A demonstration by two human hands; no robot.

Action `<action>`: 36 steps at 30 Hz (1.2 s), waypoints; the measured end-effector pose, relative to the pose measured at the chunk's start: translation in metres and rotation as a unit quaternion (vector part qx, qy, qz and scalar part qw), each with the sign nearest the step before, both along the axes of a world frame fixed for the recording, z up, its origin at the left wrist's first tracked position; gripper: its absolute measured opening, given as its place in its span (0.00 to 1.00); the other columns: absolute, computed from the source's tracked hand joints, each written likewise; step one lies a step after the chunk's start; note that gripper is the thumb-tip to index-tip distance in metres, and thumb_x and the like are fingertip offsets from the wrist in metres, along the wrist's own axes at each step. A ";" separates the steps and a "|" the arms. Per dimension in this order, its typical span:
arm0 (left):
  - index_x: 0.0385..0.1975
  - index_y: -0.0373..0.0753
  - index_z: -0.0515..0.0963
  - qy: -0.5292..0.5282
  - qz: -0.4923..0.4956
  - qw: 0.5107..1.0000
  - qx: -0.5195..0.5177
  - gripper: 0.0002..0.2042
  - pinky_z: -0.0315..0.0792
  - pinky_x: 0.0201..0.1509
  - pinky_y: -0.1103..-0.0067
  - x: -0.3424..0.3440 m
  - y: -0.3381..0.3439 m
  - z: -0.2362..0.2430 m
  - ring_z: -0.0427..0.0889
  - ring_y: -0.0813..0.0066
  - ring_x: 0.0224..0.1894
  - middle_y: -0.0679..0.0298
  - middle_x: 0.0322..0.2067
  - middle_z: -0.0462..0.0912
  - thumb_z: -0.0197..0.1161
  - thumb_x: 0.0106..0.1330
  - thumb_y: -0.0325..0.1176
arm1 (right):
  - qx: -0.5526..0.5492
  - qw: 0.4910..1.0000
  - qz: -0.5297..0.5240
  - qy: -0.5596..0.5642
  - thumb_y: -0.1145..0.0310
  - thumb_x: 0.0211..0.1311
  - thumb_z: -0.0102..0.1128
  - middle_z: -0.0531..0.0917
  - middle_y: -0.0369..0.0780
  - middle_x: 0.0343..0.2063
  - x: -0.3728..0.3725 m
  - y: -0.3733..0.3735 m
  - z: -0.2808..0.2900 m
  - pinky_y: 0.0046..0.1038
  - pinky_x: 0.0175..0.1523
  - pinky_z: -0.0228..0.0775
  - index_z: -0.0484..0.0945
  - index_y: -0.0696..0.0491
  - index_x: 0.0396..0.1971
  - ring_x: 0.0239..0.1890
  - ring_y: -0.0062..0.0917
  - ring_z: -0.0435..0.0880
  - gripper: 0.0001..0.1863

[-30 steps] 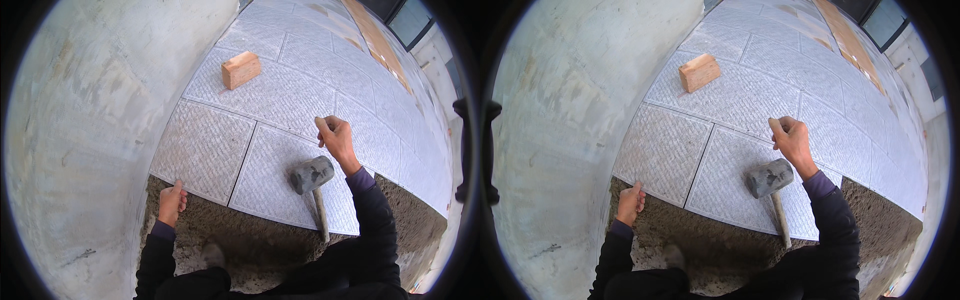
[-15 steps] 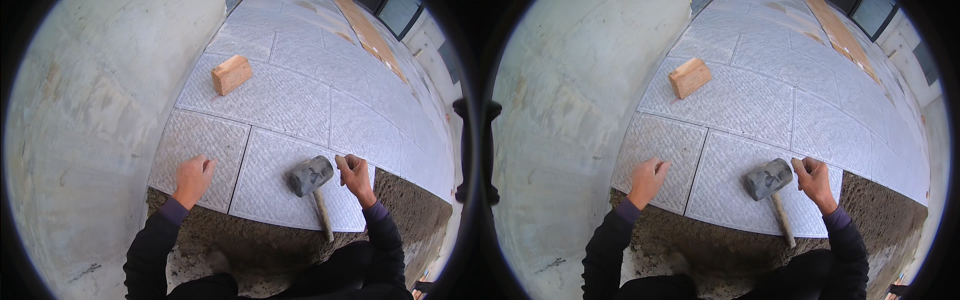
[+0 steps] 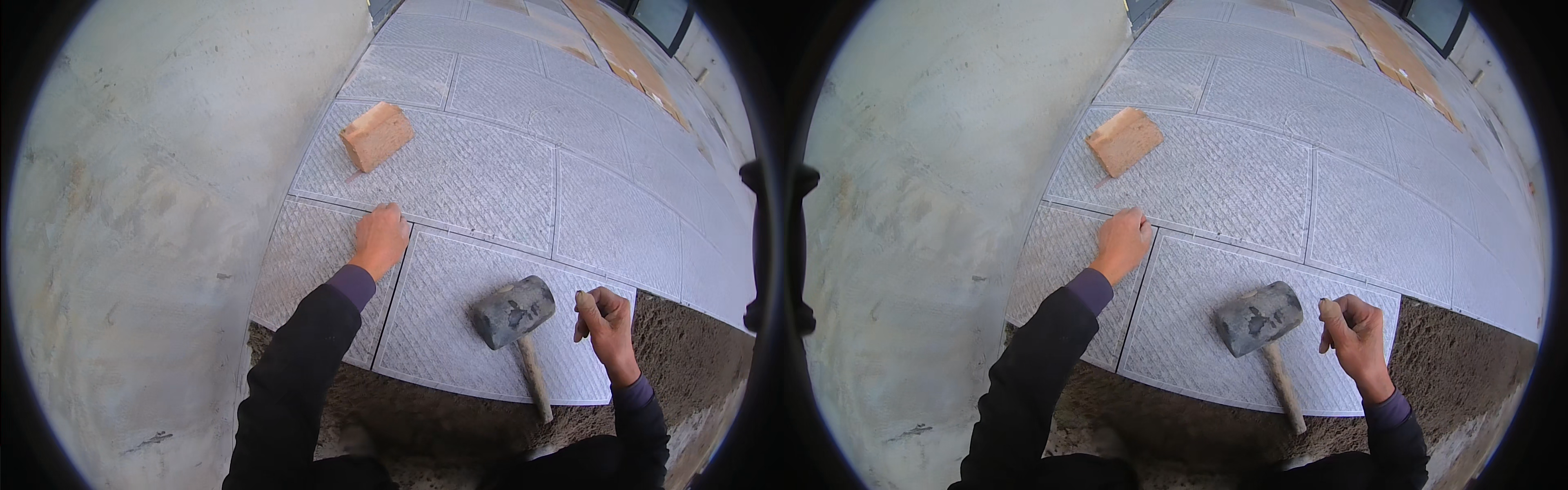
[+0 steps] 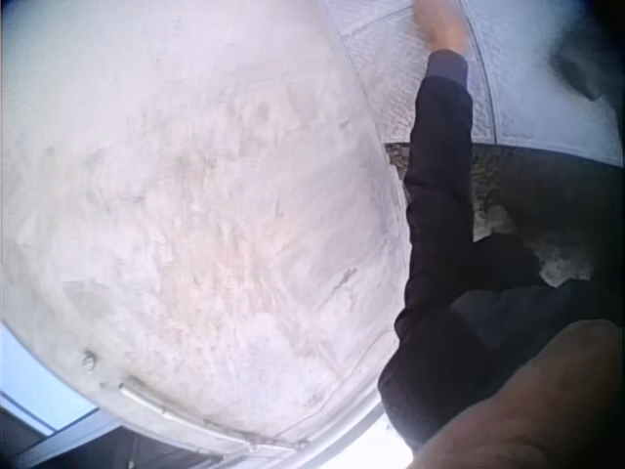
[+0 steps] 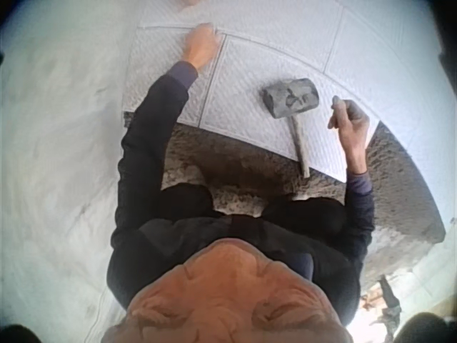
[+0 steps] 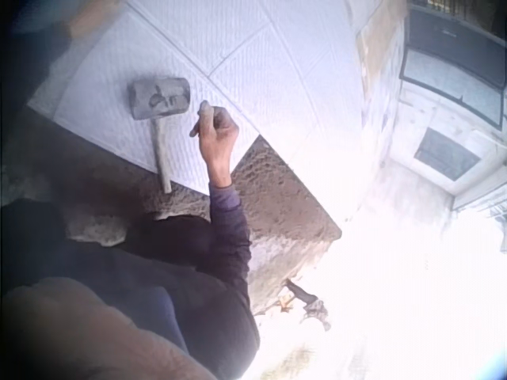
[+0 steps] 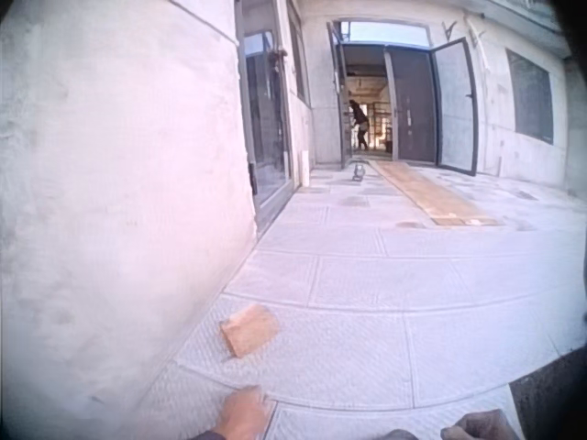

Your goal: The person spreads cement on a floor using a trowel, then places a tile and taps it with a rubber mallet to level it. The person repeats this process for multiple tiles, ensuring they are aligned and secure.

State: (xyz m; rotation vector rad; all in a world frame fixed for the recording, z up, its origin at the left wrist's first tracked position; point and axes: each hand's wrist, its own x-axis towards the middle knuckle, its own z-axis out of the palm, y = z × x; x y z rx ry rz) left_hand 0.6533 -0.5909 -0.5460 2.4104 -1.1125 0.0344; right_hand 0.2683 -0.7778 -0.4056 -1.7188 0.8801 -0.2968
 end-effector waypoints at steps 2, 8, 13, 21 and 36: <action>0.32 0.35 0.81 0.025 0.007 1.000 0.012 0.08 0.79 0.42 0.55 0.001 -0.003 0.004 0.86 0.45 0.38 0.49 0.34 0.86 0.65 0.67 0.34 | 0.004 1.000 0.001 -0.007 0.59 0.78 0.65 0.80 0.34 0.16 0.001 0.000 -0.003 0.20 0.22 0.66 0.79 0.57 0.27 0.16 0.16 0.80 0.20; 0.33 0.35 0.82 0.078 0.032 0.996 0.010 0.09 0.79 0.44 0.56 0.001 -0.004 0.005 0.87 0.46 0.40 0.50 0.33 0.87 0.66 0.66 0.35 | 0.005 1.000 -0.004 -0.015 0.56 0.77 0.67 0.80 0.34 0.15 0.003 0.004 -0.002 0.20 0.22 0.66 0.79 0.56 0.26 0.15 0.17 0.80 0.21; 0.31 0.35 0.83 0.092 0.033 0.995 -0.031 0.11 0.78 0.41 0.56 0.003 0.000 -0.002 0.87 0.46 0.37 0.49 0.31 0.87 0.70 0.65 0.38 | -0.003 1.000 0.006 -0.007 0.55 0.78 0.66 0.80 0.34 0.15 0.006 0.008 -0.001 0.21 0.22 0.66 0.79 0.56 0.26 0.15 0.16 0.80 0.22; 0.31 0.31 0.83 0.253 0.100 0.950 -0.155 0.15 0.77 0.35 0.65 -0.032 0.109 0.032 0.86 0.57 0.28 0.54 0.24 0.85 0.66 0.73 0.39 | -0.028 0.999 0.008 -0.017 0.58 0.79 0.64 0.81 0.34 0.17 -0.006 0.003 -0.004 0.20 0.25 0.67 0.81 0.57 0.33 0.18 0.16 0.81 0.18; 0.30 0.31 0.78 0.574 0.341 0.730 -0.145 0.27 0.68 0.19 0.77 -0.073 0.297 0.011 0.78 0.75 0.16 0.62 0.21 0.81 0.61 0.79 0.54 | -0.275 0.861 0.349 0.249 0.50 0.56 0.79 0.88 0.48 0.23 -0.020 0.032 -0.053 0.40 0.35 0.80 0.86 0.59 0.25 0.27 0.42 0.90 0.24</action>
